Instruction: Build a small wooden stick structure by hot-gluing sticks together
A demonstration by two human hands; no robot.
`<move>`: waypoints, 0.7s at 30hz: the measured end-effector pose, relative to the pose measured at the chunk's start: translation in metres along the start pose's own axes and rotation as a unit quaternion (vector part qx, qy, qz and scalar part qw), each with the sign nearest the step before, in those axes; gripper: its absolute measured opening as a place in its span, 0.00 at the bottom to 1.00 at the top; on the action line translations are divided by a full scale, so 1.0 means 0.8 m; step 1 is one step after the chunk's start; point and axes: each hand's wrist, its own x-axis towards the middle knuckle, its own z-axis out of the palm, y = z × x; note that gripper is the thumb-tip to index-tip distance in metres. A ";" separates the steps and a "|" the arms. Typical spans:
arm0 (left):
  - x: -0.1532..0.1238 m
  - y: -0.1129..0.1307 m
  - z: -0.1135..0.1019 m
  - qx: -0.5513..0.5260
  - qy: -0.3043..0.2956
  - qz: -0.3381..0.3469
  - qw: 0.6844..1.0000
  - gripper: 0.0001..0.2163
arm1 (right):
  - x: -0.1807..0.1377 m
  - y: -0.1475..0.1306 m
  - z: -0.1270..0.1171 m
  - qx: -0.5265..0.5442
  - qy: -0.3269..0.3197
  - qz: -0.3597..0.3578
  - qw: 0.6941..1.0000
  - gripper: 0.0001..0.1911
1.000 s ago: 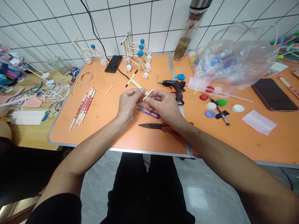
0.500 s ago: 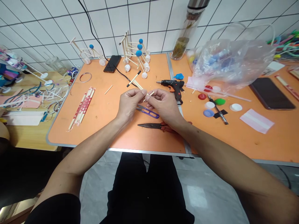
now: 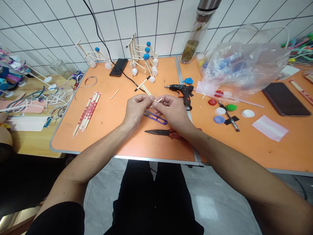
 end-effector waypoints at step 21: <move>0.025 0.024 -0.018 0.001 0.077 -0.031 0.997 0.19 | 0.006 -0.020 -0.024 -0.003 0.015 0.011 1.000 0.19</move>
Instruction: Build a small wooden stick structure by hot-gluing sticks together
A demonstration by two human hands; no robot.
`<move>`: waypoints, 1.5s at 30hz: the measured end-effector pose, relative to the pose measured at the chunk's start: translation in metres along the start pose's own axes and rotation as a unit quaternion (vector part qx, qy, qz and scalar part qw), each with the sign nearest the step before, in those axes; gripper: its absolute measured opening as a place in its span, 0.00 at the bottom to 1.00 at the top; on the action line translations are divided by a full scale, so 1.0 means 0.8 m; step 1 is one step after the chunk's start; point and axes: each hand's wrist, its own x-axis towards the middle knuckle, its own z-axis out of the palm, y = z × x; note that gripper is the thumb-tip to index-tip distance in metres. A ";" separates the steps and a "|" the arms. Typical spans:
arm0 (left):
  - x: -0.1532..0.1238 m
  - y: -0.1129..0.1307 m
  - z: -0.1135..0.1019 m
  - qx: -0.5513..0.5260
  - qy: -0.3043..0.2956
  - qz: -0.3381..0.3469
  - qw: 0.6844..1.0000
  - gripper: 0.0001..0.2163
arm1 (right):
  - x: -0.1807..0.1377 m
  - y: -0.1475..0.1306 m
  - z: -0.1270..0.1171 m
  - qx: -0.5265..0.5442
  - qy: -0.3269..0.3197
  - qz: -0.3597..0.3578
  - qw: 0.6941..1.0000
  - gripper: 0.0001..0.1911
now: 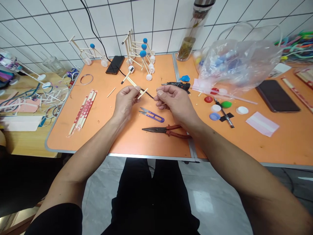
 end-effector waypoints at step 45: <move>0.009 -0.019 -0.003 -0.061 -0.015 -0.052 0.997 0.14 | 0.033 -0.017 -0.067 -0.184 0.198 -0.183 0.945 0.06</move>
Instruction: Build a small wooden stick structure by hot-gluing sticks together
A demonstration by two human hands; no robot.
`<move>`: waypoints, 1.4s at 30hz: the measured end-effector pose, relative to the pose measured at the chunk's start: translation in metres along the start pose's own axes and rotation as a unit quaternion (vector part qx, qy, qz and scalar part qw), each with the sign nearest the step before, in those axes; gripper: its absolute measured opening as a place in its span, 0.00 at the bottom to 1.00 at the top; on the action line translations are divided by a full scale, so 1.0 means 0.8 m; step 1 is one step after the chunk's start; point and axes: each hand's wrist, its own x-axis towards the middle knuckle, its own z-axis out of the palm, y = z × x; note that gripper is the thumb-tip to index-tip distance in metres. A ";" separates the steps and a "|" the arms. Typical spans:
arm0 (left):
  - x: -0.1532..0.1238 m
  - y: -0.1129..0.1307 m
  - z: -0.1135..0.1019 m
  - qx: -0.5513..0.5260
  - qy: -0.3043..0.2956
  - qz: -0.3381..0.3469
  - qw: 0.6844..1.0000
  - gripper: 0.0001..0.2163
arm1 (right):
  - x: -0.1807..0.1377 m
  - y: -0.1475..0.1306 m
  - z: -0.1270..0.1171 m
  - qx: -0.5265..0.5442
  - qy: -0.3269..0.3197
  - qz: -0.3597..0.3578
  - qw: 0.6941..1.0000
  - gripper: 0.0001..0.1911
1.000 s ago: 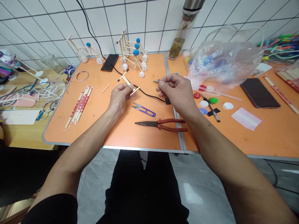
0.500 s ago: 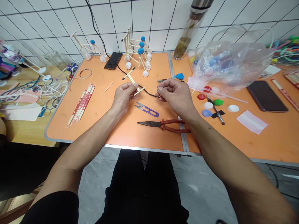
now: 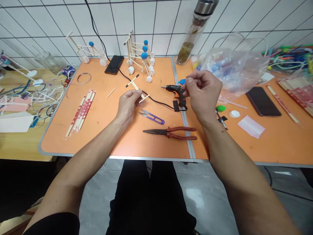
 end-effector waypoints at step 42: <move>0.020 0.028 -0.017 -0.076 0.062 -0.035 0.995 0.10 | 0.020 0.035 -0.011 0.105 -0.125 0.221 0.962 0.26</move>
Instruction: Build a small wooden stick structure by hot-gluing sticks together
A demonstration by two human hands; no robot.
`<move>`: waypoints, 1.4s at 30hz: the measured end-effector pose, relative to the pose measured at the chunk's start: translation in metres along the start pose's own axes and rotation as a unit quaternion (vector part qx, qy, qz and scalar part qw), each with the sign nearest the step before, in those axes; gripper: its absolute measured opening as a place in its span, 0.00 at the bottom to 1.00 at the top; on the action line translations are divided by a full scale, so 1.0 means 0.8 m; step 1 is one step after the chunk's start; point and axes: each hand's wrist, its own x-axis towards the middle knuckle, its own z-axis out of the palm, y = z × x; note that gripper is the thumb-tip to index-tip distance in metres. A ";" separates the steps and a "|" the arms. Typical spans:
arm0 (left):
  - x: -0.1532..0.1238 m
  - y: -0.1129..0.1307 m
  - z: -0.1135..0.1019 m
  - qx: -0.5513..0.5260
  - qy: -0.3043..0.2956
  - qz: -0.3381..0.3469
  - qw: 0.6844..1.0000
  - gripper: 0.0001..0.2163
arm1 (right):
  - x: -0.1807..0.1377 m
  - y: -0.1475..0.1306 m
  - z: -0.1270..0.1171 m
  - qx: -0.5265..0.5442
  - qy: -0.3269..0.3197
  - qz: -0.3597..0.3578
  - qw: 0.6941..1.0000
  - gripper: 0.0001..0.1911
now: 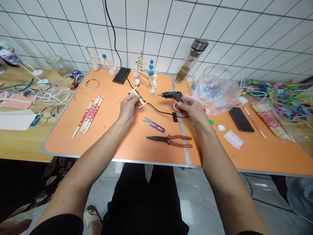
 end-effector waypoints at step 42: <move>-0.009 0.003 0.000 0.042 0.014 0.043 0.998 0.11 | -0.087 -0.046 0.057 -0.113 -0.037 -0.124 0.985 0.12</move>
